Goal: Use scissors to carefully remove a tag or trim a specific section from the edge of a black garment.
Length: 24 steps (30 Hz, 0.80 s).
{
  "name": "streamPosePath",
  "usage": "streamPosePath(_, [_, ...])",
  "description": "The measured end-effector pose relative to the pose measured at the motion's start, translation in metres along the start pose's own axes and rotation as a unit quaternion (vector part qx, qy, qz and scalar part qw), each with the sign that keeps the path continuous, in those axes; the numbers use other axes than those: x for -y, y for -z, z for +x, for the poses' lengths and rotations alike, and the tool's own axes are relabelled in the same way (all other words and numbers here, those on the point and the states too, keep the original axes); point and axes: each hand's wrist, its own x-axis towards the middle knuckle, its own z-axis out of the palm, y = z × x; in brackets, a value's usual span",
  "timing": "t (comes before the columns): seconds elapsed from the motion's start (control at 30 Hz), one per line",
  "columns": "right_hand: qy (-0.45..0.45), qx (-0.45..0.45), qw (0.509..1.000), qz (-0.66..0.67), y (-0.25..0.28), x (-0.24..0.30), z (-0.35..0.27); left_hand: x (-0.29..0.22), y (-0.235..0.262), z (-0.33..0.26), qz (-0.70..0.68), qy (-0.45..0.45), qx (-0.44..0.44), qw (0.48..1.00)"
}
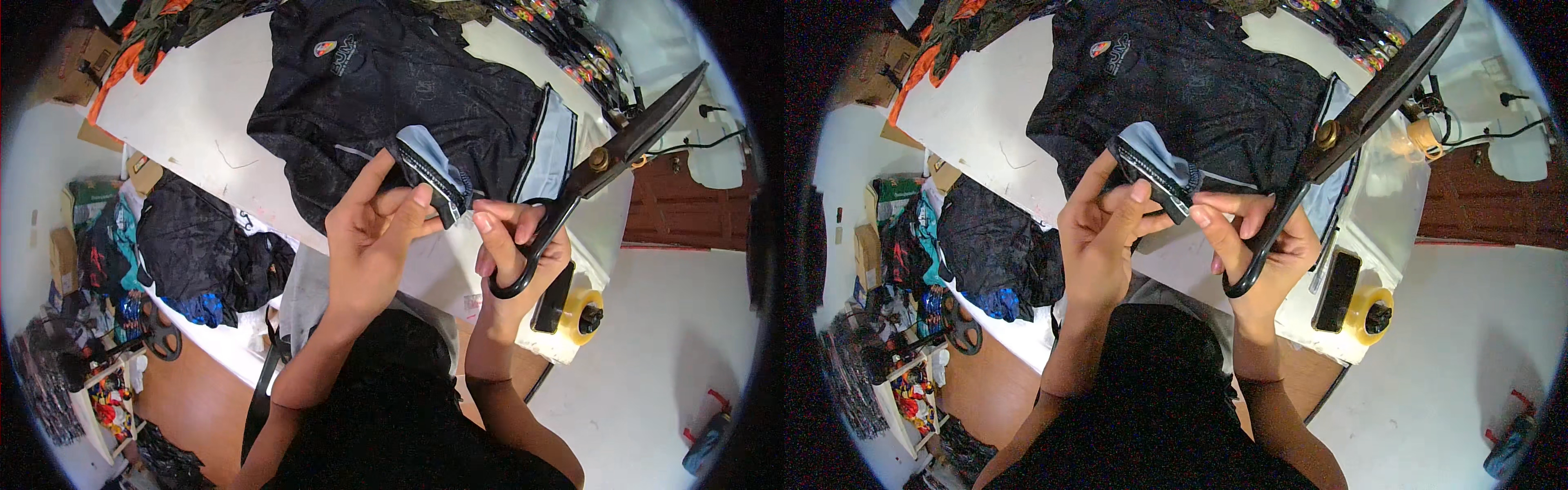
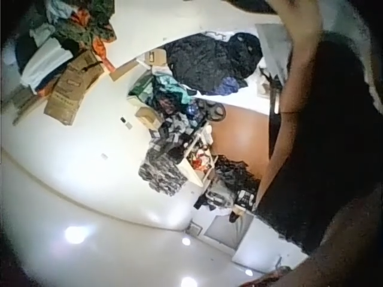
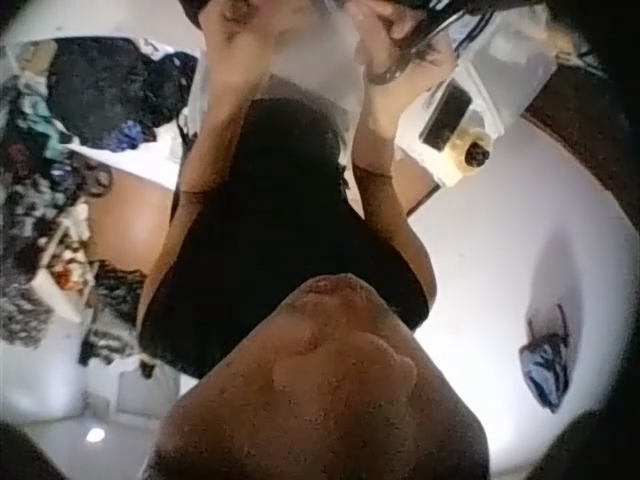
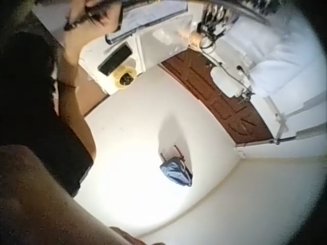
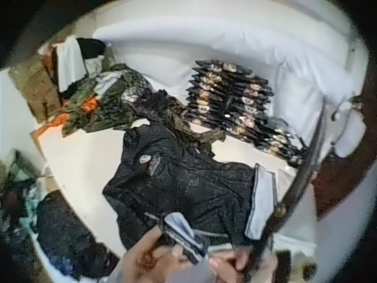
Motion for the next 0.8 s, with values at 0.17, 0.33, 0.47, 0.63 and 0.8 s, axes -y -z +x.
streamPosePath(0.17, [0.043, 0.012, 0.998, -0.049, -0.003, -0.007, -0.002, 0.006, -0.007, -0.004, -0.003, -0.011, 0.003, 1.0])
streamPosePath(0.33, [0.055, -0.017, 0.998, -0.04, -0.01, -0.011, -0.006, 0.004, -0.009, -0.009, 0.055, -0.024, 0.023, 0.998])
streamPosePath(0.47, [0.055, -0.043, 0.997, -0.028, -0.008, -0.005, -0.005, 0.005, -0.009, -0.01, 0.1, -0.022, 0.028, 0.994])
streamPosePath(0.63, [0.062, -0.052, 0.997, -0.017, -0.004, -0.007, -0.003, 0.004, -0.012, -0.008, 0.128, -0.009, 0.029, 0.991])
streamPosePath(0.8, [0.048, -0.042, 0.998, -0.001, 0.0, 0.0, -0.008, 0.001, -0.012, -0.007, 0.094, -0.031, 0.0, 0.995])
